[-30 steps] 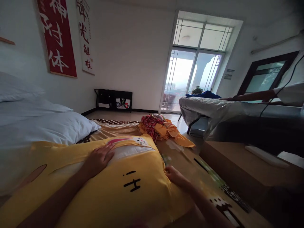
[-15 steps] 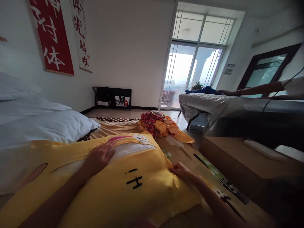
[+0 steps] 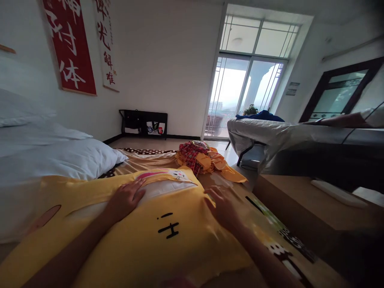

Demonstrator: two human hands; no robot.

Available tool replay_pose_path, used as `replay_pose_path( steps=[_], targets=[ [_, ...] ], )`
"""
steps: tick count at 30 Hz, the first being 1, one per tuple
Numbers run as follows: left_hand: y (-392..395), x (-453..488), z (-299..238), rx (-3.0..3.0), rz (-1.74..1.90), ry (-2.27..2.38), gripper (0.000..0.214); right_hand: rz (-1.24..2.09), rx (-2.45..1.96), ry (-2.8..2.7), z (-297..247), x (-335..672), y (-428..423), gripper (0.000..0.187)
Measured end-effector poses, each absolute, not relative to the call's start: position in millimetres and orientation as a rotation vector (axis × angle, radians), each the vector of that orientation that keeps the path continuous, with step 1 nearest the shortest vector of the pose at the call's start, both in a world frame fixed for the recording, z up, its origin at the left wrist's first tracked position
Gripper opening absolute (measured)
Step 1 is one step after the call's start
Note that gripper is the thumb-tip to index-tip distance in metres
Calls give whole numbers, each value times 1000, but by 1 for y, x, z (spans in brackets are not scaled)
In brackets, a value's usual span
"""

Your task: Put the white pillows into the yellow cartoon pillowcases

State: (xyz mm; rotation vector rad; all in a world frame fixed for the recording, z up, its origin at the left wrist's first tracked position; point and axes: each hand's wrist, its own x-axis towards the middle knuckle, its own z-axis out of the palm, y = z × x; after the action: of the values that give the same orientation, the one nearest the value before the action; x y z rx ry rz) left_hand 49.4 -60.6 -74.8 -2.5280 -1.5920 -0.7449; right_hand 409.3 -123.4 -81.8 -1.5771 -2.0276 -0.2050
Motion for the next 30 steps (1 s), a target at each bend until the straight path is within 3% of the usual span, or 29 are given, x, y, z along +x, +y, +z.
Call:
replay_pose_path(
  steps=[3,6,10,14,19,22,25,28,30],
  targets=[
    [-62,48,-73,-2538,-722,-1598,54,-269,-1197,-2173,-75,353,-132,41],
    [-63,48,-73,-2532,-706,-1616,55,-169,-1180,-2276,-92,322,-132,50],
    [-64,50,-69,-2569,-641,-1650,60,-88,-1255,-2271,-121,318,-132,49],
    [-62,45,-49,-2716,-581,-1647,77,-90,-1215,-2255,-122,329,-142,48],
    [-49,25,-26,-2512,-214,-1839,93,-83,-1168,-2162,-126,327,-142,47],
    [-45,18,-33,-2477,-155,-1822,81,-107,-1199,-1972,-137,318,-130,51],
    [-49,20,-39,-2553,-223,-1664,51,-166,-1234,-1819,-140,309,-118,30],
    [-61,25,-21,-2419,-281,-1661,41,-341,-1161,-1762,-129,304,-110,11],
    [-73,25,4,-2284,-304,-1635,35,-488,-1093,-1704,-119,304,-103,10]
  ],
)
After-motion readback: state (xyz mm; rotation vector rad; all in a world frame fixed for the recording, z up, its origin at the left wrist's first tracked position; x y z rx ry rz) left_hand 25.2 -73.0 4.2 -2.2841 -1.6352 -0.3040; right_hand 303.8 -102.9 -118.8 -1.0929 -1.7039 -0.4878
